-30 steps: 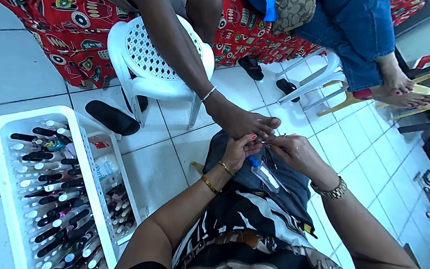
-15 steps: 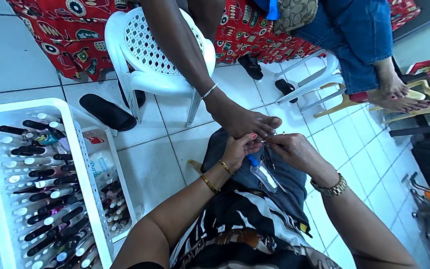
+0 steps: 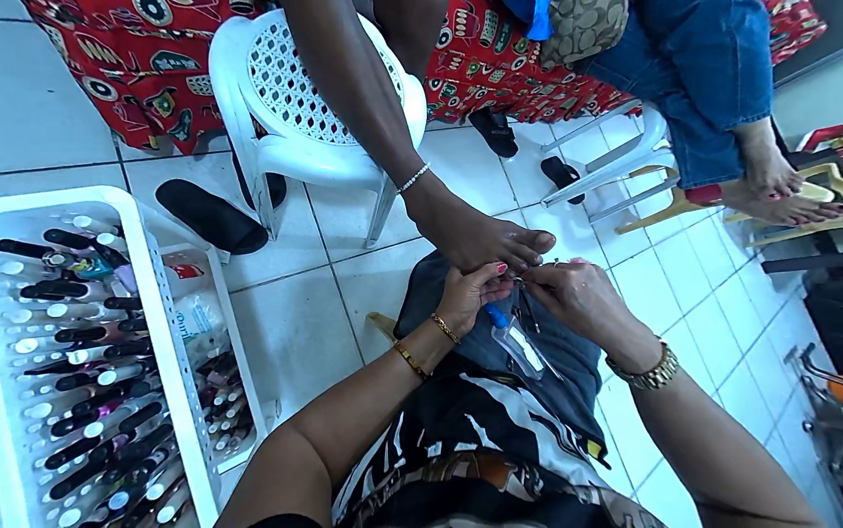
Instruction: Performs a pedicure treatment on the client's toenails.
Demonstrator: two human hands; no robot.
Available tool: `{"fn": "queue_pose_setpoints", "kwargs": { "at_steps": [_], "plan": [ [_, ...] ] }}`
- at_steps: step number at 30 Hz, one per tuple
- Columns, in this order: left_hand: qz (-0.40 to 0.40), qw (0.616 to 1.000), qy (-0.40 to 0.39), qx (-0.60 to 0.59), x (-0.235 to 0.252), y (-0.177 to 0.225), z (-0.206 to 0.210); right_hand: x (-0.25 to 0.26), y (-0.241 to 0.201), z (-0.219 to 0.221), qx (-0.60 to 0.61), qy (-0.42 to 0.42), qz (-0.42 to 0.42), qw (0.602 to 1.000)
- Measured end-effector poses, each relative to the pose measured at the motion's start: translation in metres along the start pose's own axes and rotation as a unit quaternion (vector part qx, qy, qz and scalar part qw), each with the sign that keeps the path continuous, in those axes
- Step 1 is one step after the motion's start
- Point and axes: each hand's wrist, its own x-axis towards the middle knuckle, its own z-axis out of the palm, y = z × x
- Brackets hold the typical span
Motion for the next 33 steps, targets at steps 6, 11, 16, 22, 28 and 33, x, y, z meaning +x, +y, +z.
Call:
{"fn": "queue_pose_setpoints", "kwargs": {
  "at_steps": [6,11,16,22,28,33],
  "plan": [
    [0.005,1.000,0.001,0.002,0.000,0.000,0.000,-0.001,-0.006,0.005,-0.073,0.031,-0.010,0.997],
    [0.008,1.000,0.003,0.005,0.000,-0.001,0.000,-0.002,-0.006,0.009,-0.085,0.045,-0.023,0.995],
    [0.008,1.000,0.003,0.005,0.000,-0.001,-0.001,-0.002,-0.003,0.013,-0.075,0.044,-0.028,0.996],
    [0.014,1.000,0.007,0.012,0.001,-0.002,-0.001,-0.003,0.006,0.015,-0.054,0.027,-0.057,0.997],
    [0.015,1.000,0.007,0.015,0.002,-0.002,-0.001,-0.004,0.006,0.015,-0.047,0.025,-0.046,0.998],
    [0.013,1.000,0.007,0.013,0.001,-0.001,0.000,-0.006,-0.004,0.010,-0.048,0.003,-0.007,0.999]
  ]
}}
